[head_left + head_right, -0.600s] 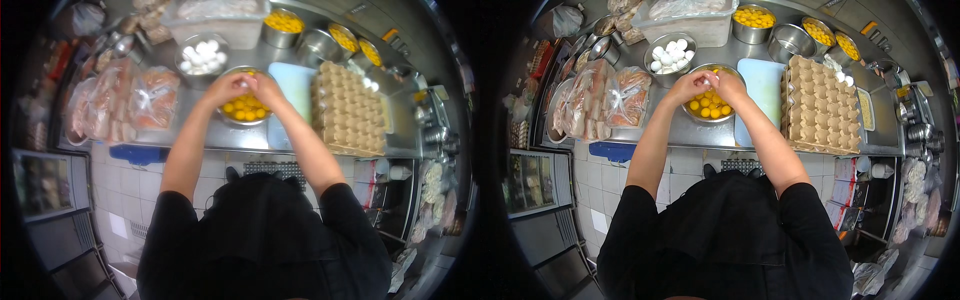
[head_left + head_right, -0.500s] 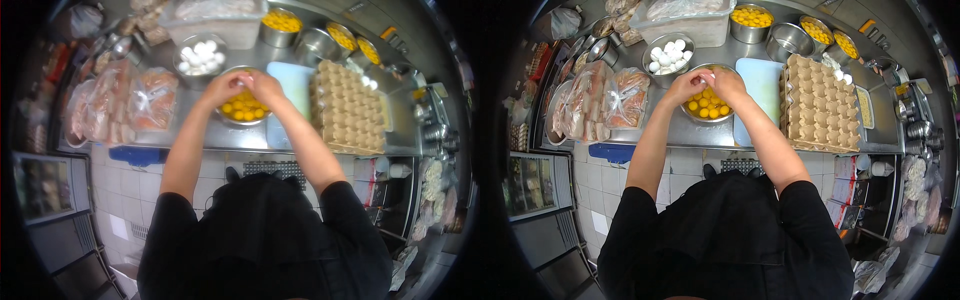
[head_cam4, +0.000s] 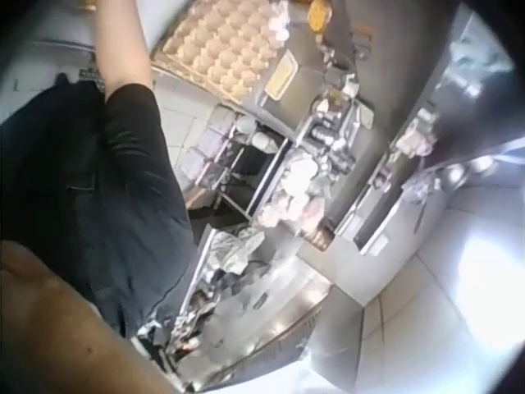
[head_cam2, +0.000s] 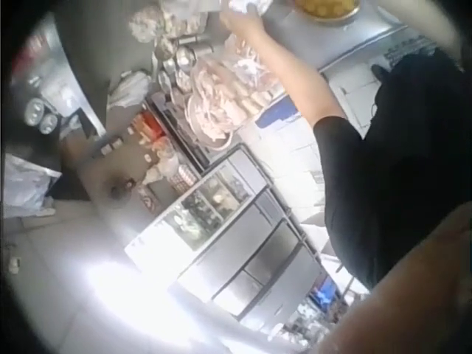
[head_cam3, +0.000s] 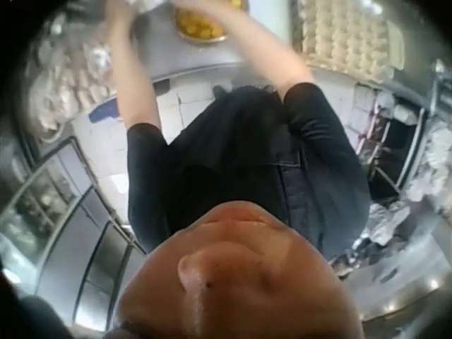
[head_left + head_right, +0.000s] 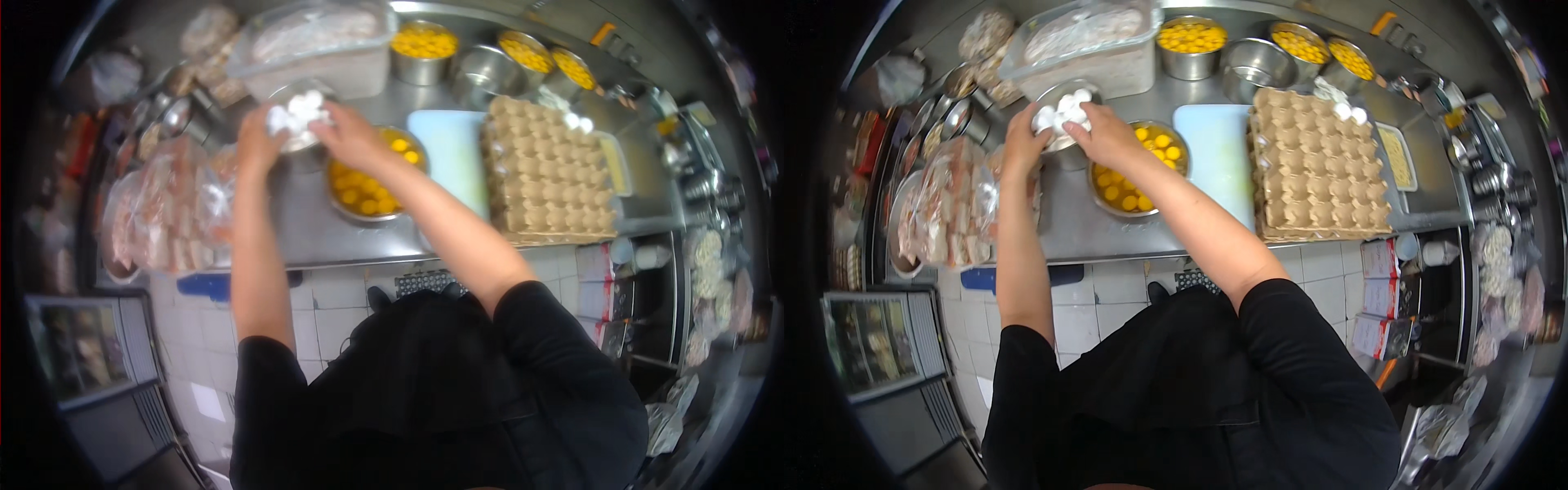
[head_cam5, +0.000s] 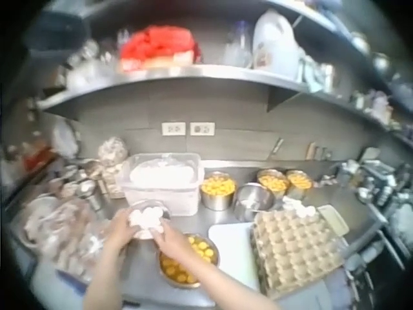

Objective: The recorder is cracking a large number of eggs from trays into metal bowls at a kitchen prep station.

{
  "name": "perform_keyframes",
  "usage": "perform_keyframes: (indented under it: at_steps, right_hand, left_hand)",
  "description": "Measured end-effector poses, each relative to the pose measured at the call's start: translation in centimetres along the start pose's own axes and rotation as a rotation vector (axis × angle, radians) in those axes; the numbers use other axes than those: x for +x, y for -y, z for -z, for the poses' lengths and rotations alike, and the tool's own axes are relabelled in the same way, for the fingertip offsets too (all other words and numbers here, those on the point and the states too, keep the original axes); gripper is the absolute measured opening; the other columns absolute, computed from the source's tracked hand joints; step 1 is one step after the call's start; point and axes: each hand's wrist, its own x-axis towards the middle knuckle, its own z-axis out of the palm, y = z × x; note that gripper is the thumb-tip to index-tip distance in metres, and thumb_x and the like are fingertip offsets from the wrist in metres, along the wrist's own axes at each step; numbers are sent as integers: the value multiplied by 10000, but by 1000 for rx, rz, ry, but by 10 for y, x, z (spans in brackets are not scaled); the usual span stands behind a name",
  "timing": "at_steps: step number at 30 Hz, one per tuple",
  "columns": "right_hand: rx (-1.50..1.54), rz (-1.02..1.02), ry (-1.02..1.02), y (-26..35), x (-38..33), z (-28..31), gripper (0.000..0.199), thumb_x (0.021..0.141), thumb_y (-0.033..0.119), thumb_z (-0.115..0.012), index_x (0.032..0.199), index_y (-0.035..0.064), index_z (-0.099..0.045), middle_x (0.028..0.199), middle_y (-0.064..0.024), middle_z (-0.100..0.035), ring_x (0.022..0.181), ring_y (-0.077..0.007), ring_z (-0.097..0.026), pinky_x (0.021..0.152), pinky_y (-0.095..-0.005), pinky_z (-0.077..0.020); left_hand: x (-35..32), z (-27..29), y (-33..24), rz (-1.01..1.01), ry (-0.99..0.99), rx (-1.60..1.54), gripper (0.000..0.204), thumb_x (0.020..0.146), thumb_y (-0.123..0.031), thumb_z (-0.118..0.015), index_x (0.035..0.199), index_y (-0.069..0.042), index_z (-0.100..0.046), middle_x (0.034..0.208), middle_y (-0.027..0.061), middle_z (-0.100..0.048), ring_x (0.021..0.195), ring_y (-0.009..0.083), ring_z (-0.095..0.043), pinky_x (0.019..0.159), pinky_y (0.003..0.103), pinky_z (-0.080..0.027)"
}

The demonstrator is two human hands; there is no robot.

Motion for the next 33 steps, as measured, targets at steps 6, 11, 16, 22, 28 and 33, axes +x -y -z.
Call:
perform_keyframes:
  at_steps: [6, 11, 16, 22, 28, 33]
  right_hand:
    - [-194, -74, -281, -34, -43, 111, 611, 939, 467, -554, 1327, -1, -498, 1266, -259, -552, 1161, -409, -547, 973, -446, -452]
    - [-333, -129, -662, -64, -98, 236, 445, 887, 310, -644, 1235, 39, -582, 1150, -217, -617, 1083, -383, -592, 916, -429, -488]
    - [-637, -271, -903, -119, -156, 364, 418, 854, 215, -651, 1234, 50, -598, 1153, -194, -619, 1049, -339, -617, 893, -419, -504]
    - [-811, -393, -621, -157, -167, 422, 410, 838, 111, -570, 1247, 103, -591, 1255, -134, -578, 1098, -353, -595, 932, -427, -488]
    - [-913, -496, -93, -168, -145, 437, 400, 835, 49, -556, 1219, 146, -615, 1293, -107, -573, 1165, -306, -583, 965, -395, -475]
    - [-798, -357, -312, -189, -148, 441, 364, 798, 54, -617, 1157, 117, -614, 1274, -128, -575, 1139, -326, -587, 957, -404, -475]
  left_hand:
    - [42, -72, -116, -34, 87, -65, 564, 808, -259, -735, 1323, -109, -560, 1257, 164, -583, 977, 274, -627, 871, 371, -506]
    - [68, -152, -263, -422, 217, -298, 466, 817, -254, -732, 1239, -95, -613, 1153, 118, -631, 881, 222, -630, 814, 339, -513]
    - [67, -241, -406, -698, 392, -408, 416, 820, -259, -717, 1185, -82, -628, 1127, 121, -638, 898, 270, -639, 819, 359, -512]
    - [66, -299, -474, -682, 689, -138, 460, 766, -181, -699, 1209, -108, -599, 1159, 161, -616, 1095, 372, -581, 947, 416, -464]
    - [68, -311, -483, -603, 716, -112, 378, 764, -147, -662, 1138, -118, -619, 1150, 177, -638, 1073, 370, -603, 897, 444, -487]
    - [76, -323, -463, -623, 585, -338, 364, 731, -151, -731, 1048, -76, -568, 924, 132, -649, 857, 287, -650, 766, 375, -504]
